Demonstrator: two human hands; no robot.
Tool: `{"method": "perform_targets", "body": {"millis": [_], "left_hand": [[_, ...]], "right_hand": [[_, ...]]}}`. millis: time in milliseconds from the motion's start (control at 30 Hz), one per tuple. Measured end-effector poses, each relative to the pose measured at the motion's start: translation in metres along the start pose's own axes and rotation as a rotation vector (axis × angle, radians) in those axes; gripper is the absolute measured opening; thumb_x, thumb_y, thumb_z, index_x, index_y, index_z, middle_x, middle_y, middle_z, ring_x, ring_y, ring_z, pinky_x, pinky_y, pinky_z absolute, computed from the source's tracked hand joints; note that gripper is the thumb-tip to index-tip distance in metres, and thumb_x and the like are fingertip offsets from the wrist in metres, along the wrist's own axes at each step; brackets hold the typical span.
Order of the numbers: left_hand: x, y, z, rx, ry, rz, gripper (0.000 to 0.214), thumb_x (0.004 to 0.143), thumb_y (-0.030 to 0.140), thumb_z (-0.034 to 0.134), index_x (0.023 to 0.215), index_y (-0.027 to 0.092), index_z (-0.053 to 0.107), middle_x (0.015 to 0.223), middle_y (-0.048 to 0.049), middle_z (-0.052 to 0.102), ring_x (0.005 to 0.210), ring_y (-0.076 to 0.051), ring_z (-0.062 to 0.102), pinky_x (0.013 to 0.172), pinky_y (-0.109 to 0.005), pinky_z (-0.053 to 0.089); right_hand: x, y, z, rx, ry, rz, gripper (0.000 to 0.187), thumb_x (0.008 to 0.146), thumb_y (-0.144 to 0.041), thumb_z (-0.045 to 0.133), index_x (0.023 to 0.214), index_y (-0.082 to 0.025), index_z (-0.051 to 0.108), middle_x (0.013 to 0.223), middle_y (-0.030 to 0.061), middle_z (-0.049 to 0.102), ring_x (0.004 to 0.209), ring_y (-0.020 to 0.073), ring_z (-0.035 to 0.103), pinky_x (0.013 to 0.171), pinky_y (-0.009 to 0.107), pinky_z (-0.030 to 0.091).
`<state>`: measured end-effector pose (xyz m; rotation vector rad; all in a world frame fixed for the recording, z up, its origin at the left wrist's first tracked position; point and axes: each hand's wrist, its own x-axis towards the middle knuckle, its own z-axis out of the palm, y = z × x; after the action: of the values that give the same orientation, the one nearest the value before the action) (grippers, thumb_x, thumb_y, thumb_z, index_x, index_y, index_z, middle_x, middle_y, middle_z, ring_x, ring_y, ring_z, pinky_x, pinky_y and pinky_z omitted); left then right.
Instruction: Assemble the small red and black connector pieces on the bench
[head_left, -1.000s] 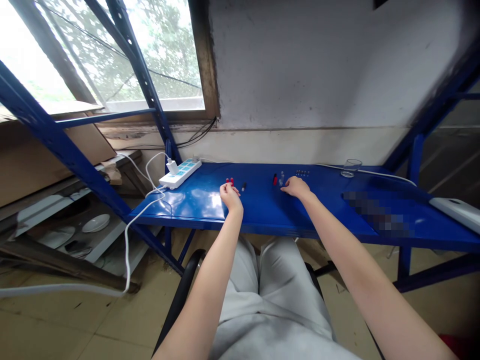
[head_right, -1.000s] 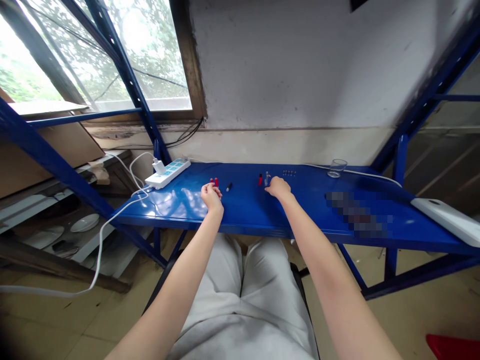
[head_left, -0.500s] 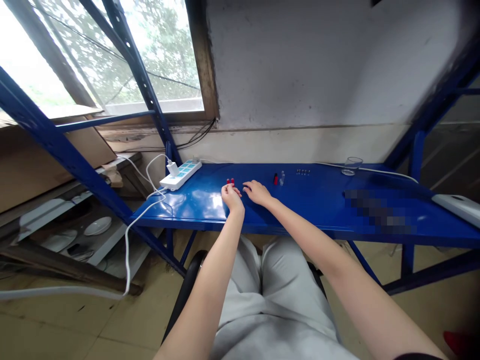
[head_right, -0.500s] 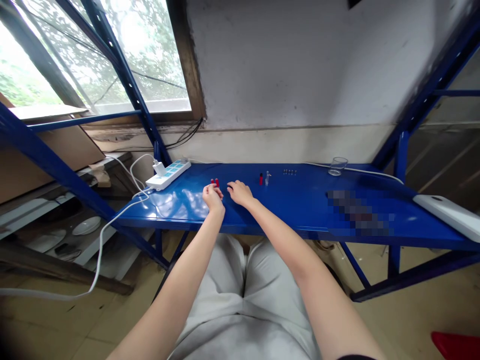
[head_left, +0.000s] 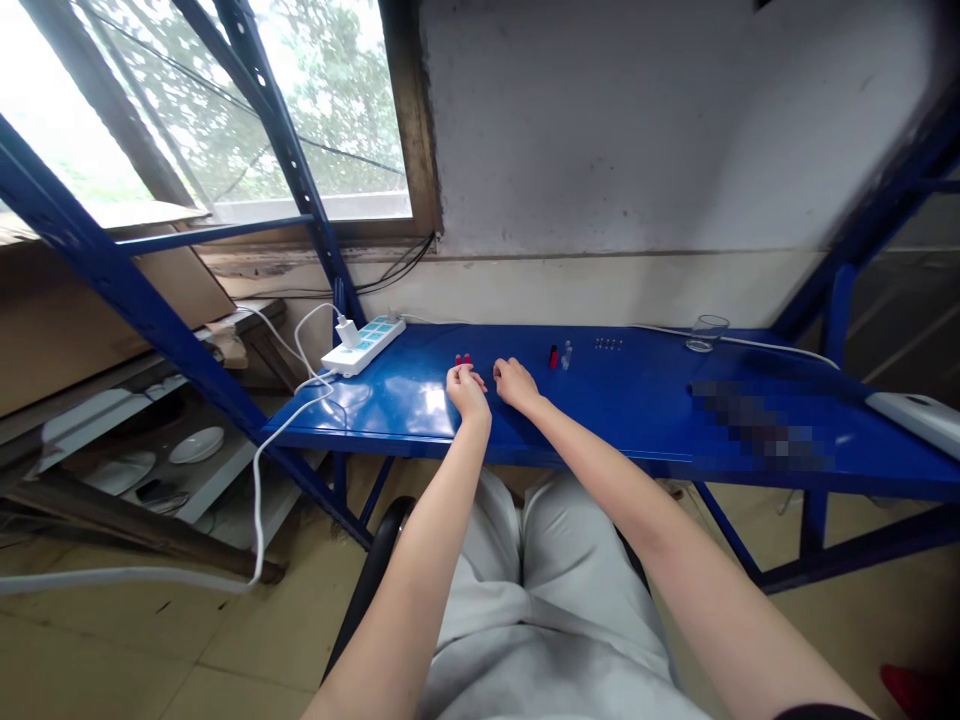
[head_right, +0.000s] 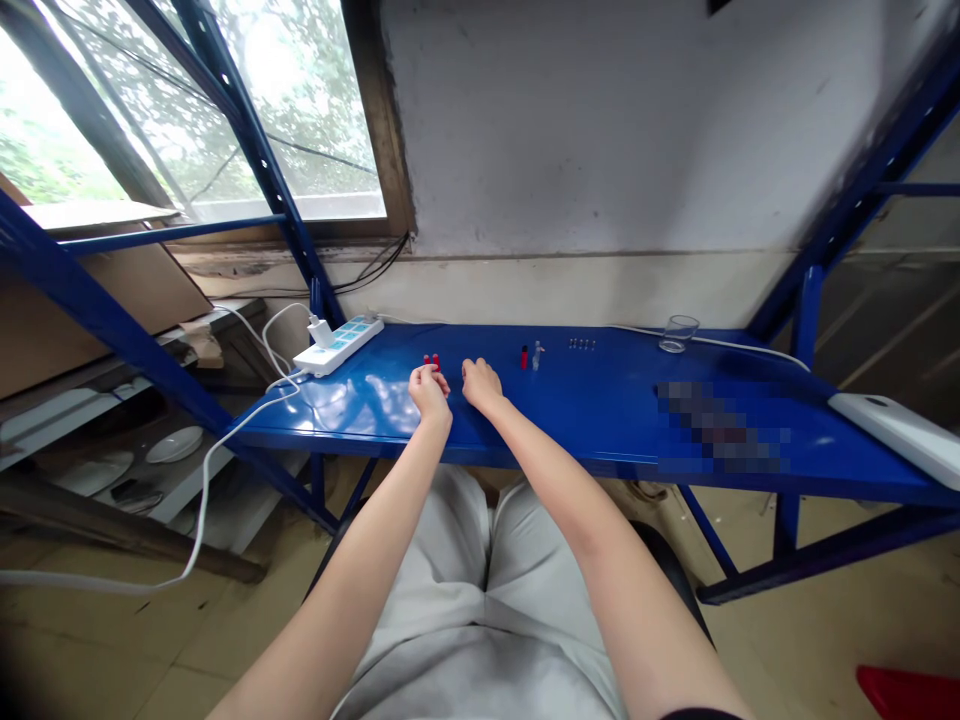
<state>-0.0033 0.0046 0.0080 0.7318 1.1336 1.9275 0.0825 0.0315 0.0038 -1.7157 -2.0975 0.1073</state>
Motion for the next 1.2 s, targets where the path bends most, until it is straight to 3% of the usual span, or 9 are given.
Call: {"method": "perform_targets", "body": {"millis": [200, 400, 500, 633, 767, 933, 1200], "left_hand": [[-0.001, -0.004, -0.002, 0.032, -0.091, 0.058, 0.010, 0.079, 0.023, 0.042, 0.074, 0.017, 0.048, 0.045, 0.0064, 0.042, 0.036, -0.006, 0.036, 0.040, -0.018, 0.027], [-0.004, -0.006, 0.003, 0.075, -0.297, -0.029, 0.015, 0.080, 0.032, 0.049, 0.079, 0.017, 0.050, 0.050, 0.0060, 0.046, 0.035, -0.004, 0.037, 0.038, -0.017, 0.027], [-0.007, -0.005, 0.005, 0.090, -0.426, -0.041, 0.025, 0.080, 0.038, 0.053, 0.094, 0.018, 0.051, 0.055, 0.0056, 0.050, 0.035, -0.004, 0.039, 0.037, -0.017, 0.027], [-0.009, -0.005, 0.005, 0.138, -0.544, -0.011, 0.033, 0.079, 0.040, 0.056, 0.103, 0.018, 0.054, 0.056, 0.0051, 0.051, 0.035, -0.003, 0.040, 0.036, -0.017, 0.028], [-0.009, -0.006, 0.005, 0.162, -0.525, -0.015, 0.027, 0.077, 0.036, 0.059, 0.095, 0.016, 0.056, 0.054, 0.0049, 0.051, 0.035, -0.003, 0.041, 0.036, -0.016, 0.028], [-0.010, -0.006, 0.006, 0.167, -0.532, -0.020, 0.026, 0.073, 0.039, 0.063, 0.081, 0.016, 0.053, 0.057, 0.0035, 0.054, 0.036, -0.003, 0.042, 0.036, -0.016, 0.028], [-0.019, -0.002, 0.005, 0.252, -0.672, -0.013, 0.040, 0.074, 0.052, 0.057, 0.058, 0.016, 0.047, 0.049, 0.0012, 0.051, 0.037, -0.005, 0.042, 0.037, -0.018, 0.029]], "right_hand": [[-0.001, 0.017, 0.001, 0.189, 0.117, 0.028, 0.014, 0.080, -0.013, 0.044, 0.087, -0.019, 0.055, 0.091, 0.0089, 0.053, 0.077, 0.0189, 0.052, 0.066, 0.029, 0.038], [-0.016, 0.028, -0.016, 0.579, 0.269, -0.149, 0.005, 0.078, -0.022, 0.046, 0.080, -0.020, 0.051, 0.082, 0.0027, 0.052, 0.067, 0.0136, 0.049, 0.066, 0.028, 0.041], [-0.027, 0.034, -0.021, 0.710, 0.265, -0.210, 0.008, 0.080, -0.028, 0.045, 0.083, -0.021, 0.048, 0.081, 0.0020, 0.052, 0.066, 0.0131, 0.050, 0.063, 0.027, 0.041], [-0.038, 0.039, -0.018, 0.726, 0.233, -0.244, 0.011, 0.081, -0.031, 0.044, 0.083, -0.021, 0.046, 0.079, 0.0012, 0.051, 0.064, 0.0127, 0.048, 0.062, 0.027, 0.041], [-0.045, 0.037, -0.018, 0.647, 0.240, -0.245, 0.013, 0.084, -0.031, 0.040, 0.086, -0.020, 0.047, 0.085, 0.0036, 0.052, 0.065, 0.0127, 0.048, 0.066, 0.028, 0.041], [-0.051, 0.035, -0.027, 0.618, 0.343, -0.146, 0.023, 0.089, -0.034, 0.033, 0.098, -0.020, 0.047, 0.094, 0.0069, 0.055, 0.078, 0.0154, 0.052, 0.072, 0.028, 0.042], [-0.052, 0.038, -0.030, 0.692, 0.472, -0.007, 0.030, 0.088, -0.046, 0.034, 0.093, -0.020, 0.048, 0.079, 0.0032, 0.056, 0.068, 0.0140, 0.052, 0.065, 0.026, 0.041]]}}
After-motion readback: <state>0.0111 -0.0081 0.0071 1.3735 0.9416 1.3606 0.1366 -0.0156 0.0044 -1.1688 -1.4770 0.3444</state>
